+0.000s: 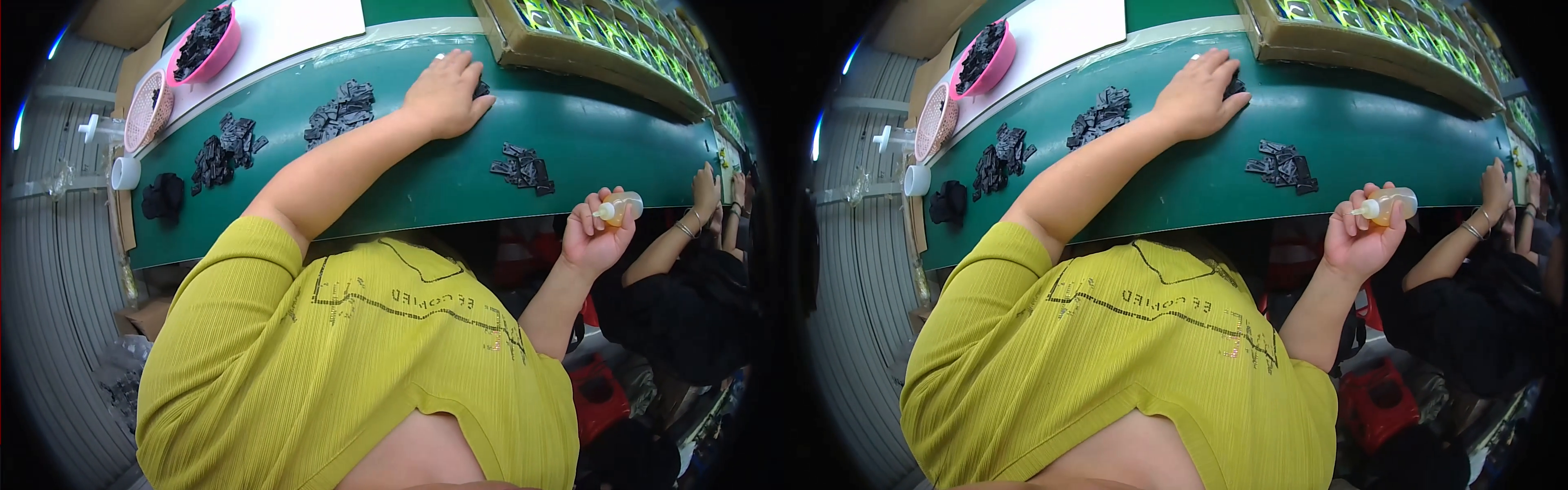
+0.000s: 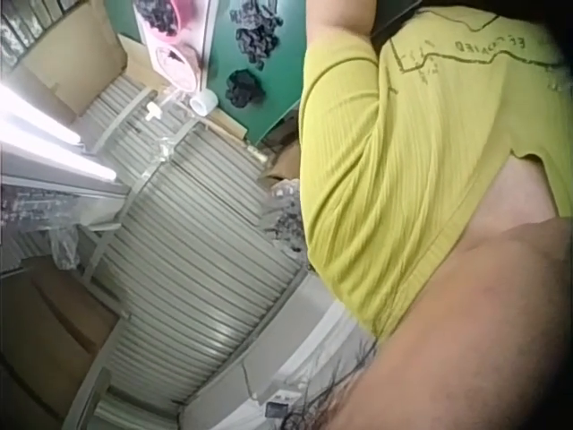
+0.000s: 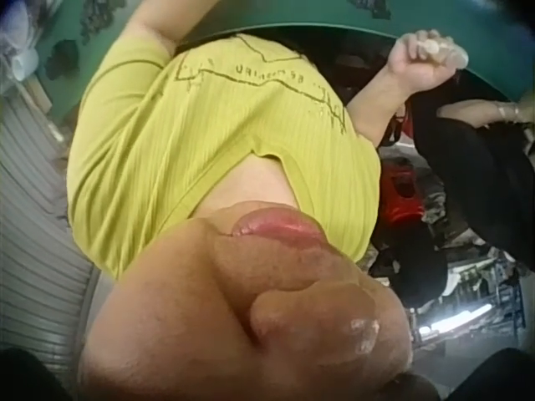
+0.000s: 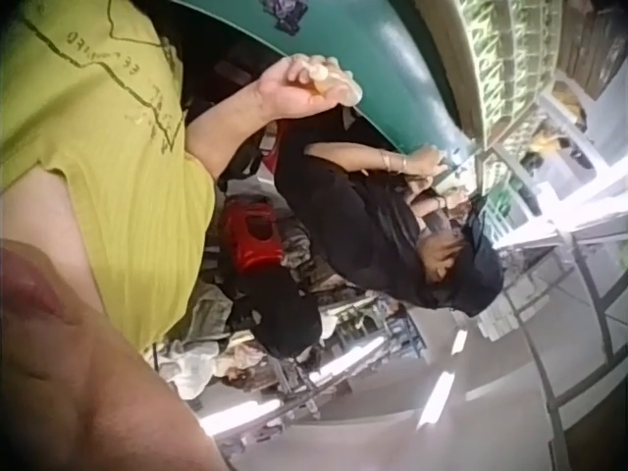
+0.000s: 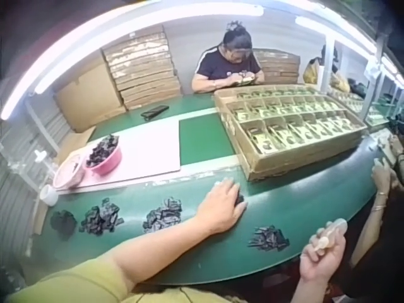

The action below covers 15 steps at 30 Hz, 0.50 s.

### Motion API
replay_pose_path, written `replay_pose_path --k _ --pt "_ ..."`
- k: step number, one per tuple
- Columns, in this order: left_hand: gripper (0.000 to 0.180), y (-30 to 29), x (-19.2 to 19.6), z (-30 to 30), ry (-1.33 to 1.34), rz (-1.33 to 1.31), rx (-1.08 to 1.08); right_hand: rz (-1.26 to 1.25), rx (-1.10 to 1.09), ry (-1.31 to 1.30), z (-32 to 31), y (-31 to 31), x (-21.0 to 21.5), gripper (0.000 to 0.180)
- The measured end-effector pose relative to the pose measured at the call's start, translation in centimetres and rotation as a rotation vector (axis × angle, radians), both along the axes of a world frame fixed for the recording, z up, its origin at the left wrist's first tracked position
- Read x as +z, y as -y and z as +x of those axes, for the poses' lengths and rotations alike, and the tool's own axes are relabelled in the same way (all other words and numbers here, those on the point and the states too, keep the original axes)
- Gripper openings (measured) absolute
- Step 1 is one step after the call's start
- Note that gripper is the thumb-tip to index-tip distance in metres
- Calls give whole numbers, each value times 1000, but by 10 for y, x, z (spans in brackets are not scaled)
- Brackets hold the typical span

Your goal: The person glues small black plastic components together using a bottle of adhesive.

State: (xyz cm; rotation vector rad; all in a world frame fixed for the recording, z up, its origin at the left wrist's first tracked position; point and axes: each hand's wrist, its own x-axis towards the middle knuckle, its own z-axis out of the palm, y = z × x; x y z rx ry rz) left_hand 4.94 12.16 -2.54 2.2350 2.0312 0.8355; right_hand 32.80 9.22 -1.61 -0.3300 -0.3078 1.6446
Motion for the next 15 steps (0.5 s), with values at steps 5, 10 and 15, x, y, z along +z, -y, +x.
replay_pose_path --k 5,10,15 --pt "48 -9 -12 29 -87 -64 -220 -30 -10 19 -3 -1 -5 31" --pt "46 -52 -14 45 -109 -6 -324 -42 6 29 -4 -3 -8 31" --pt "43 -55 -1 38 -110 168 -374 -47 -27 38 -1 3 -8 31"
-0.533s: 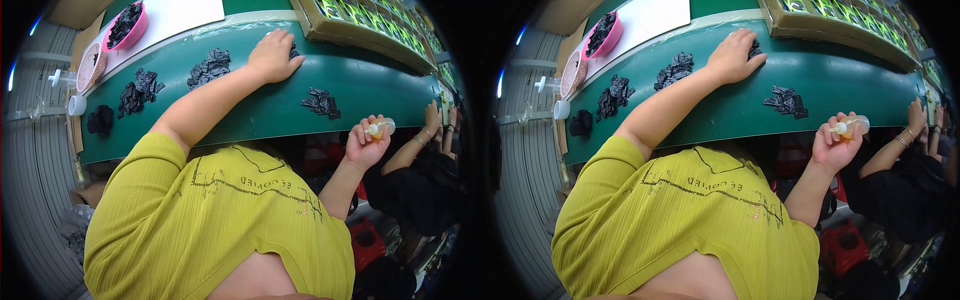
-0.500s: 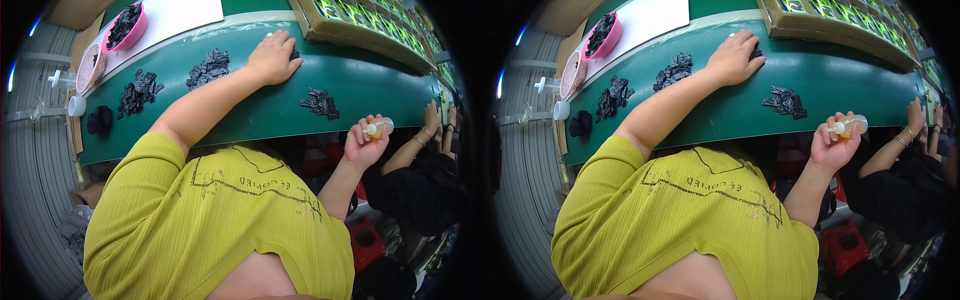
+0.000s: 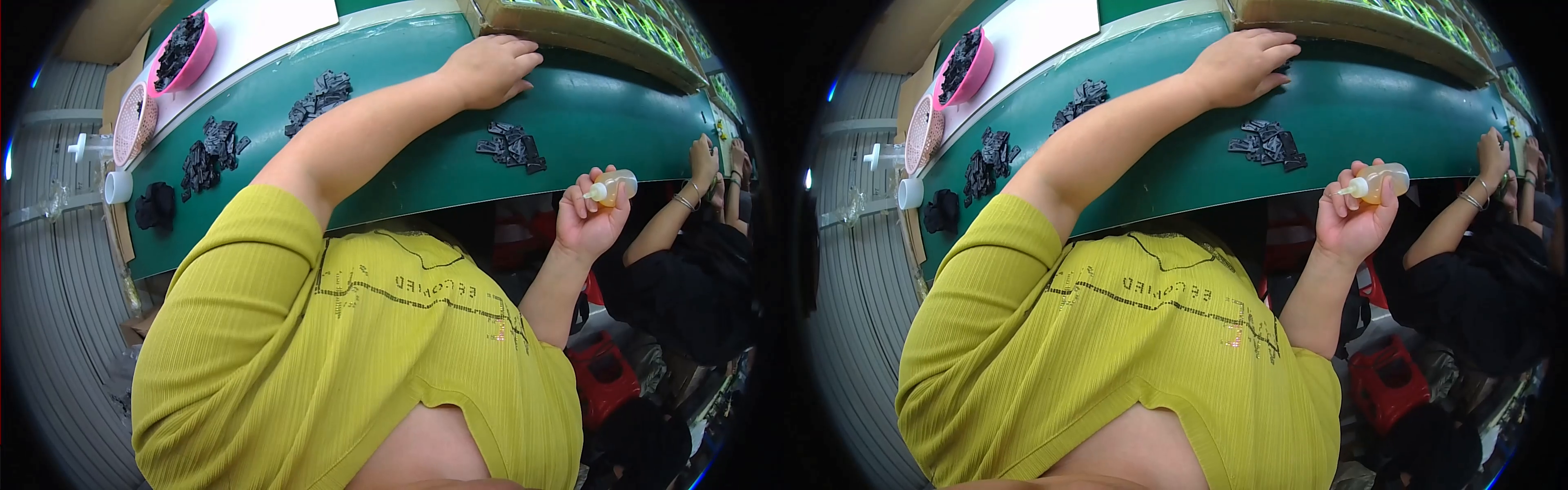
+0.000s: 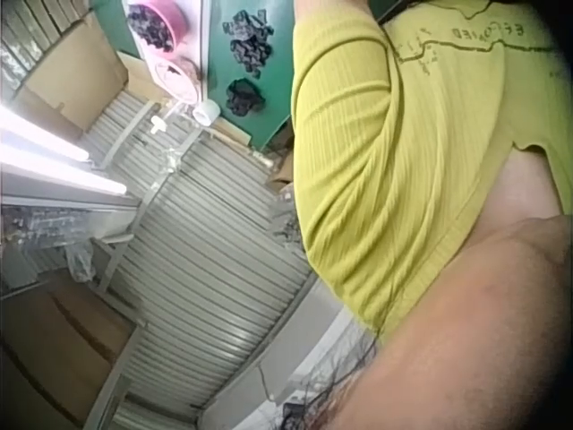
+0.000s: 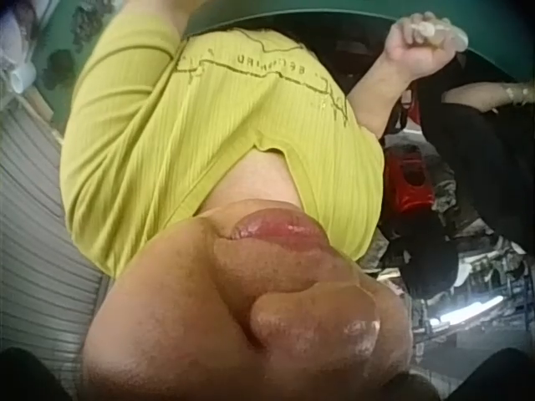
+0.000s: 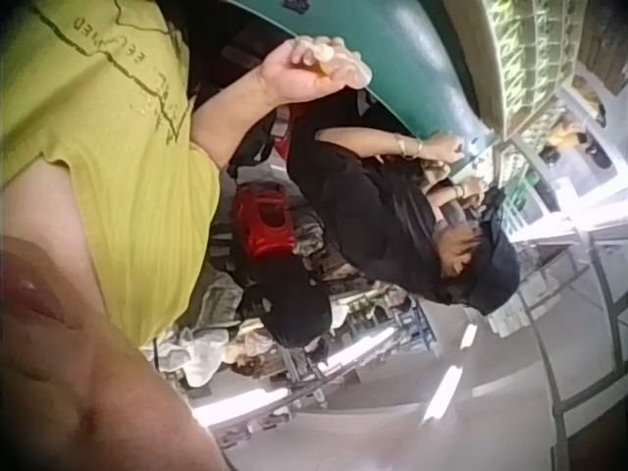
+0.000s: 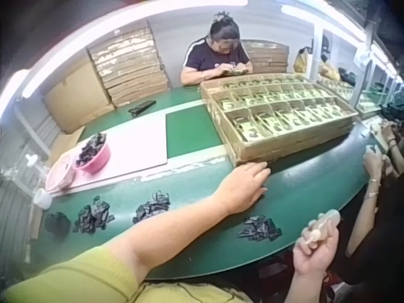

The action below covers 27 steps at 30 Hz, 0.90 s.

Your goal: The person glues small black plastic components together using a bottle of adhesive.

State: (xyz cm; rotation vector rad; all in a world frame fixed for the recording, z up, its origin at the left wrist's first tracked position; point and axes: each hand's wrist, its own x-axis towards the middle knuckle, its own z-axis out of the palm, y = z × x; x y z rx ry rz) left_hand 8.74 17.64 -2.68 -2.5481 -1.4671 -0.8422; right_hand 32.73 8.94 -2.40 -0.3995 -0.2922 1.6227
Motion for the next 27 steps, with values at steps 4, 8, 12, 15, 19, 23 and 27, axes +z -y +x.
replay_pose_path --k 4,8,12,15,19,23,27 --pt "46 67 9 1 225 -47 34 -19 -19 -1 5 3 4 31" --pt "63 120 6 12 54 -298 103 -15 54 -55 -8 -5 7 33" --pt "58 130 14 29 247 -308 -1 90 199 -110 -15 2 22 34" --pt "56 150 25 14 389 -203 -10 74 242 -97 -30 8 35 34" --pt "27 197 48 -61 451 -191 87 85 324 -38 -60 4 38 32" --pt "18 235 59 -172 357 -148 638 100 388 9 -102 8 54 33" --pt "28 253 58 -280 108 -313 1018 139 565 50 -168 4 66 33"
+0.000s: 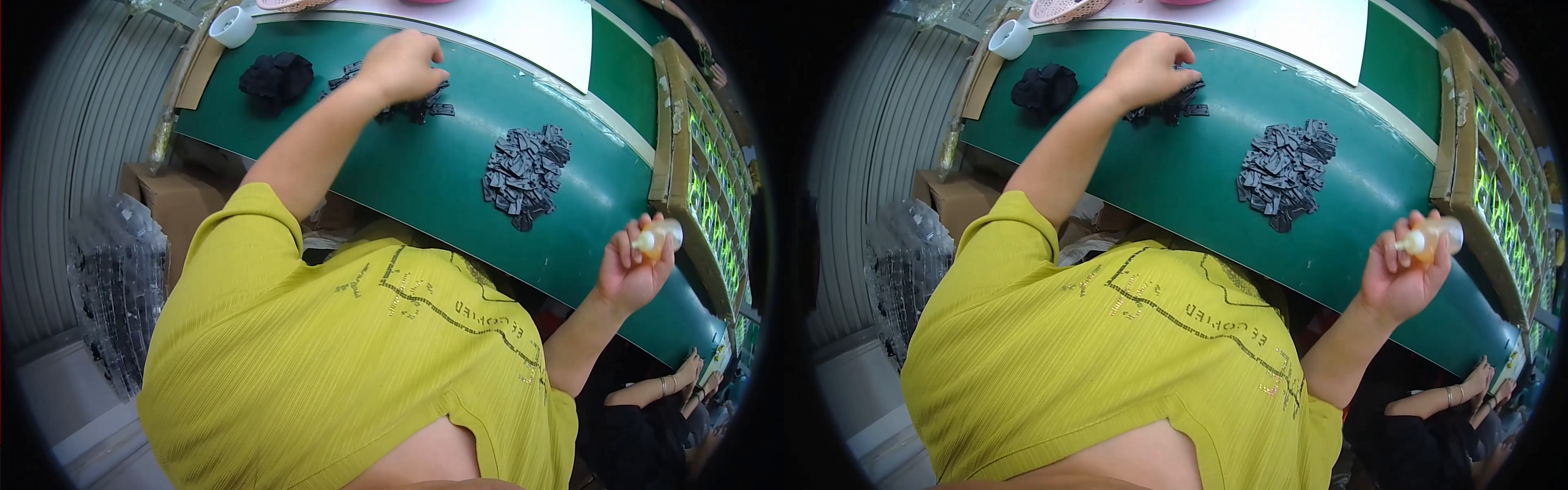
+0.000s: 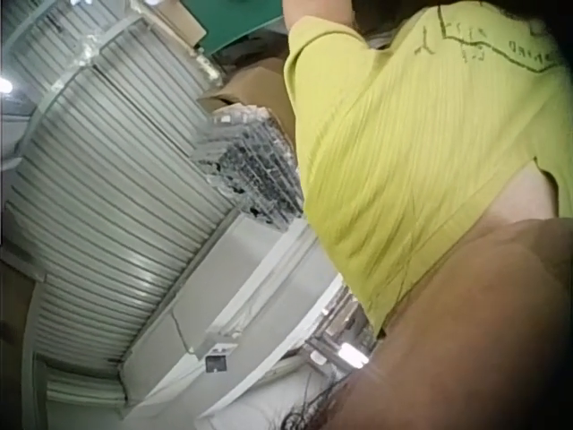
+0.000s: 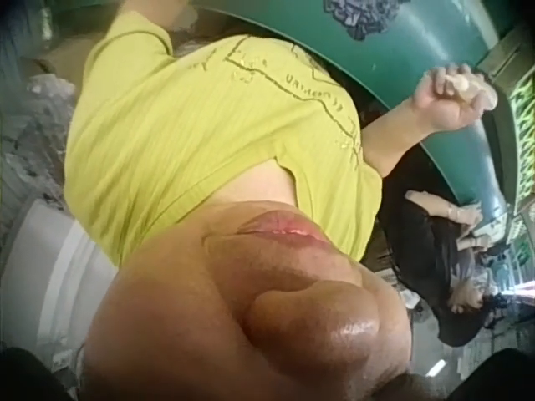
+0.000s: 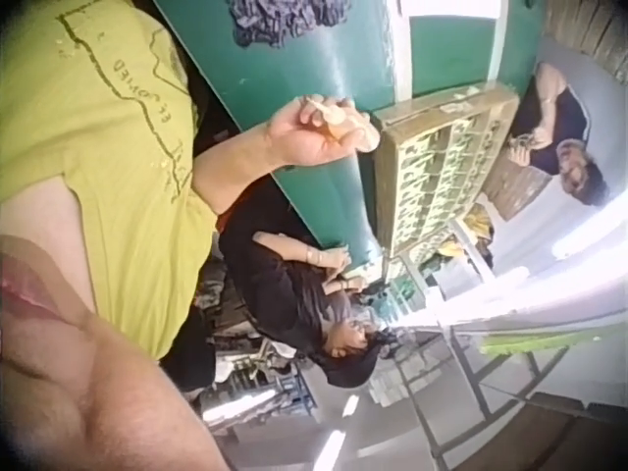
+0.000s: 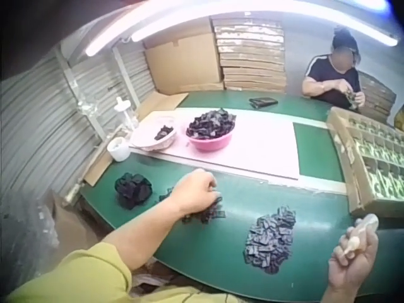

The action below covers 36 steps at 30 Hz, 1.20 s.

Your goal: The person glues small black plastic components together using a bottle of adhesive.

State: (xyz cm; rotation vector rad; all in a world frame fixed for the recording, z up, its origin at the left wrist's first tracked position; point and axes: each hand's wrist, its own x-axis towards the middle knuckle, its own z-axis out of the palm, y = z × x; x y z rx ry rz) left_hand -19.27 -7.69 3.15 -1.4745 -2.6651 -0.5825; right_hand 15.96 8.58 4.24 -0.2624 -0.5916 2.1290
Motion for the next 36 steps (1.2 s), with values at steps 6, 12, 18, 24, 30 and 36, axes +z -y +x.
replay_pose_path --k 6,12,18,24,30,36 --pt "43 -20 -2 -32 383 -333 -2 52 37 115 -71 1 13 33" --pt "29 -13 -4 -30 258 -42 -35 -3 83 118 -85 -10 -3 27" --pt "29 -78 9 50 473 -74 -404 -44 -32 158 -85 -21 -15 21" --pt "33 -130 -5 83 376 -242 -344 -75 -113 193 -79 -30 -25 21" --pt "23 -133 -9 87 502 -260 -325 -94 -124 225 -82 -33 -22 23" --pt "14 -124 -17 79 994 -71 -231 -49 -149 285 -86 -30 -25 23"
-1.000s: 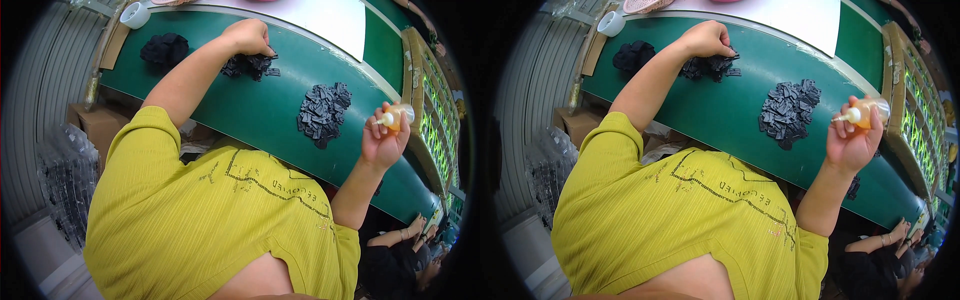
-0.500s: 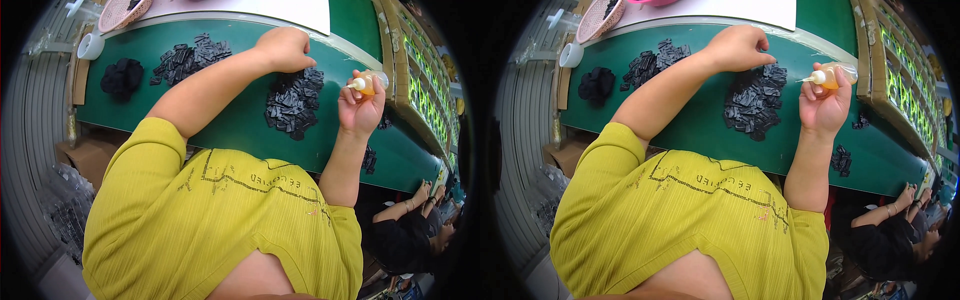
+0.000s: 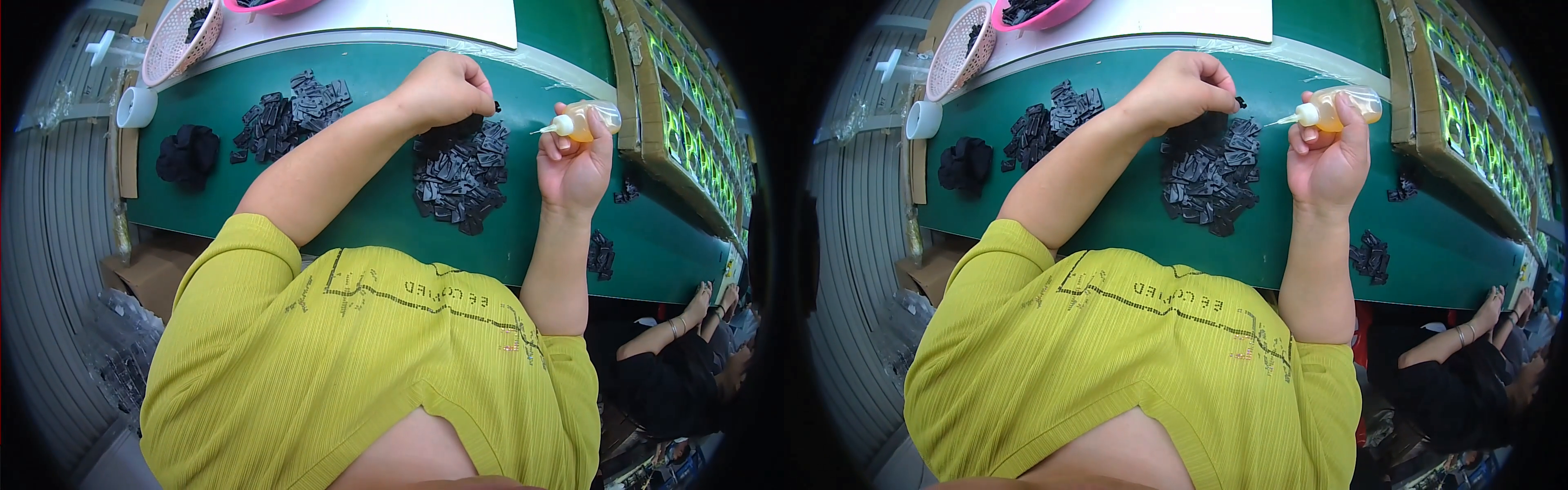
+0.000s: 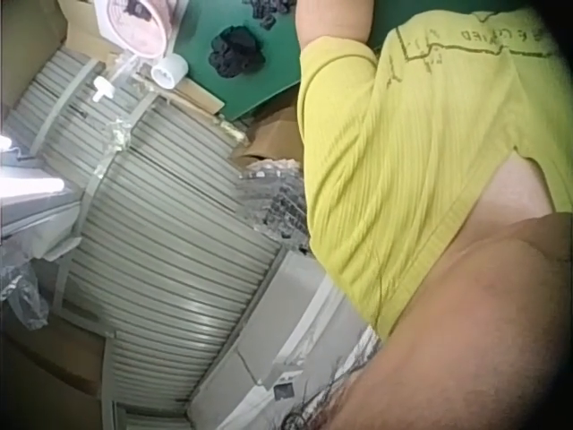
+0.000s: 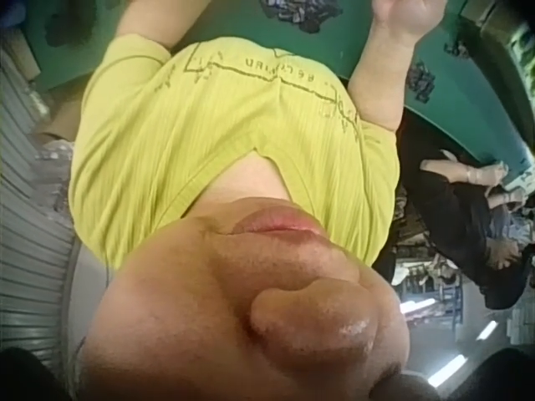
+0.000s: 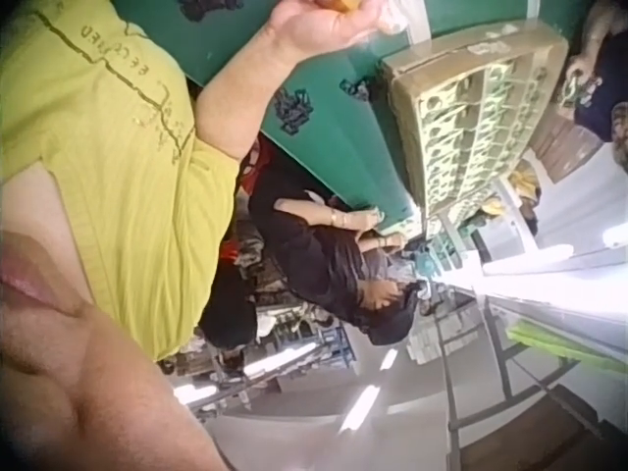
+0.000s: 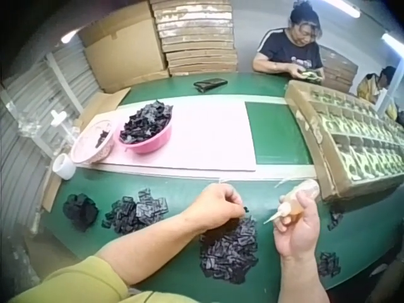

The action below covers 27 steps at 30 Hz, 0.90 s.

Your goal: The person glues small black plastic components together using a bottle of adhesive.

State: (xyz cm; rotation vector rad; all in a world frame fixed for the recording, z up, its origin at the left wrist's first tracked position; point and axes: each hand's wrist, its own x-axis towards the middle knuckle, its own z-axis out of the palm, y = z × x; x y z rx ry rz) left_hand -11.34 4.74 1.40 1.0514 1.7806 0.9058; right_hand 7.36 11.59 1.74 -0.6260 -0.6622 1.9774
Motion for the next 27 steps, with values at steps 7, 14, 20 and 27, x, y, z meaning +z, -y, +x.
replay_pose_path --k 7,14,20,27 --pt "18 15 0 -5 375 75 63 245 -125 165 -14 11 4 27" --pt "25 14 -7 -5 513 67 2 683 -257 339 -24 14 -12 41" --pt "24 13 -3 -6 490 29 -2 788 -302 402 -34 20 -16 49" --pt "23 13 -6 -6 481 42 -9 854 -314 447 -35 20 -17 47"
